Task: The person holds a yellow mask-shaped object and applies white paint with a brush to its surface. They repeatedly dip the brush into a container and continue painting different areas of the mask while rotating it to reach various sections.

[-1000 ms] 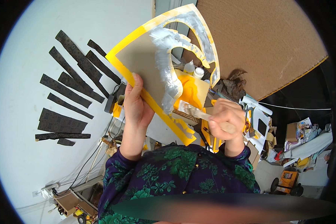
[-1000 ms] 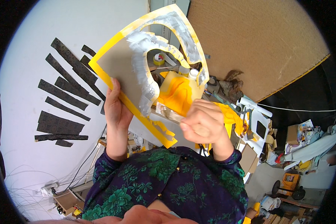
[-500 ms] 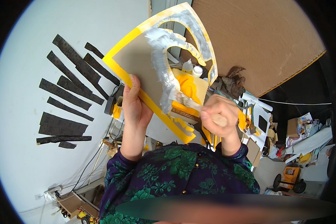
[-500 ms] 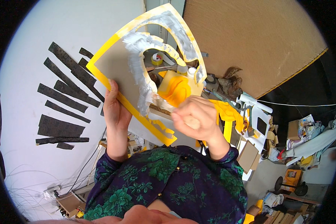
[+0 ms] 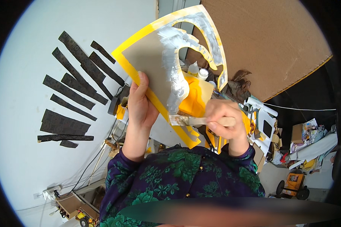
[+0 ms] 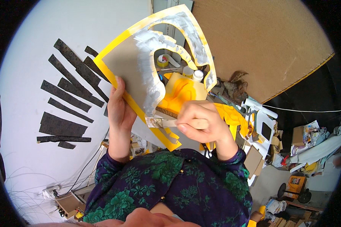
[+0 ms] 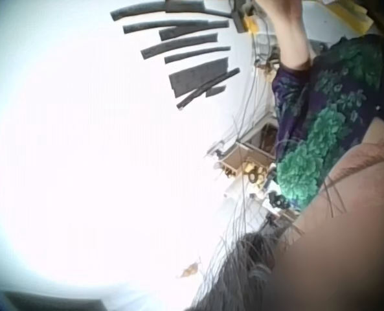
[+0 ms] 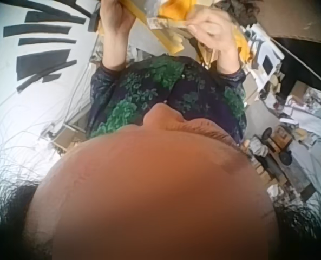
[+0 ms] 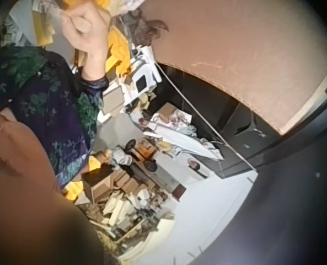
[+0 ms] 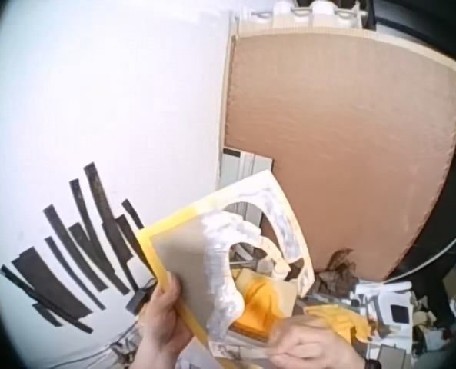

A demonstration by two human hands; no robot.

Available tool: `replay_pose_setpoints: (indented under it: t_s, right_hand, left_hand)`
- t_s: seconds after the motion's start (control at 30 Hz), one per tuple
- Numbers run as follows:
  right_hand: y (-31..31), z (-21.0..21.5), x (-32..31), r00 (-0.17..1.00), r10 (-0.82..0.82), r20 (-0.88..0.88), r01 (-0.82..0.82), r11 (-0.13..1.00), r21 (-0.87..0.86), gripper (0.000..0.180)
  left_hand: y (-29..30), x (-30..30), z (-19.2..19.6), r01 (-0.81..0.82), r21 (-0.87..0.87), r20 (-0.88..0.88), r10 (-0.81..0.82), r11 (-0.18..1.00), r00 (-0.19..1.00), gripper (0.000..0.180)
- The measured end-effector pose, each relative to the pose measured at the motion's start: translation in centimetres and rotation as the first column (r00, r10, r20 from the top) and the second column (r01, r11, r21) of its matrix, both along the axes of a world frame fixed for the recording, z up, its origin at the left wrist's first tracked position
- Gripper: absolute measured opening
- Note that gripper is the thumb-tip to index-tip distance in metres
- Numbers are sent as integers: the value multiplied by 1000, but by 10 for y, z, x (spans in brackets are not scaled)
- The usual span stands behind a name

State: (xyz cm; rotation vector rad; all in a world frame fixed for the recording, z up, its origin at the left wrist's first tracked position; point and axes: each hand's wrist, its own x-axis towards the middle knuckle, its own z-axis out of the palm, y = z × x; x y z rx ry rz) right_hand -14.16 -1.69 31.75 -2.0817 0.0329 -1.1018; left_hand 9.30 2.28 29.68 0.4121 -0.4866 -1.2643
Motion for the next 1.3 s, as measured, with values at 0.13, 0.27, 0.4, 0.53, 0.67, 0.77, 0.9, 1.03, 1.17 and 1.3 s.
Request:
replay_pose_setpoints:
  t_s: [0.13, 0.27, 0.4, 0.53, 0.67, 0.77, 0.9, 1.03, 1.17, 1.3]
  right_hand:
    - [-14, 3, -14, 1000, -12, 9, 12, 1000, 25, 12]
    - [-7, 11, -11, 981, 68, 181, -88, 990, 107, 11]
    - [2, -5, -13, 901, -79, 427, -46, 960, 275, 24]
    - [29, 5, 1, 896, -369, 248, 244, 874, 420, 24]
    - [30, 5, 6, 942, -319, 101, 257, 884, 391, 21]
    - [14, 3, 3, 945, -324, -34, 322, 911, 258, 20]
    - [19, 2, -2, 945, -306, 114, 262, 919, 293, 20]
    - [16, 6, 3, 925, -376, 52, 358, 911, 205, 21]
    - [26, 10, 0, 920, -366, 141, 320, 908, 270, 20]
    - [15, 12, 8, 926, -366, 90, 351, 925, 147, 21]
  left_hand:
    - [3, -1, 5, 8, 6, 10, -8, 1000, 1000, 33]
    - [-1, 1, 3, 34, -26, 8, -34, 999, 999, 35]
    - [-3, 3, 4, 42, -44, 9, -41, 998, 999, 35]
    - [-2, 1, 10, -28, -28, 41, 29, 999, 999, 34]
    - [-1, 0, 17, -35, -32, 69, 37, 999, 997, 32]
    - [-4, 2, 13, -2, -45, 58, 5, 999, 998, 31]
    - [-2, 2, 15, 6, -49, 56, -4, 999, 998, 32]
    - [-4, 1, 16, 0, -40, 36, 1, 999, 999, 32]
    - [-2, 2, 18, -4, -28, 50, 5, 1000, 999, 32]
    - [-6, 2, 16, 24, -71, 33, -22, 997, 999, 30]
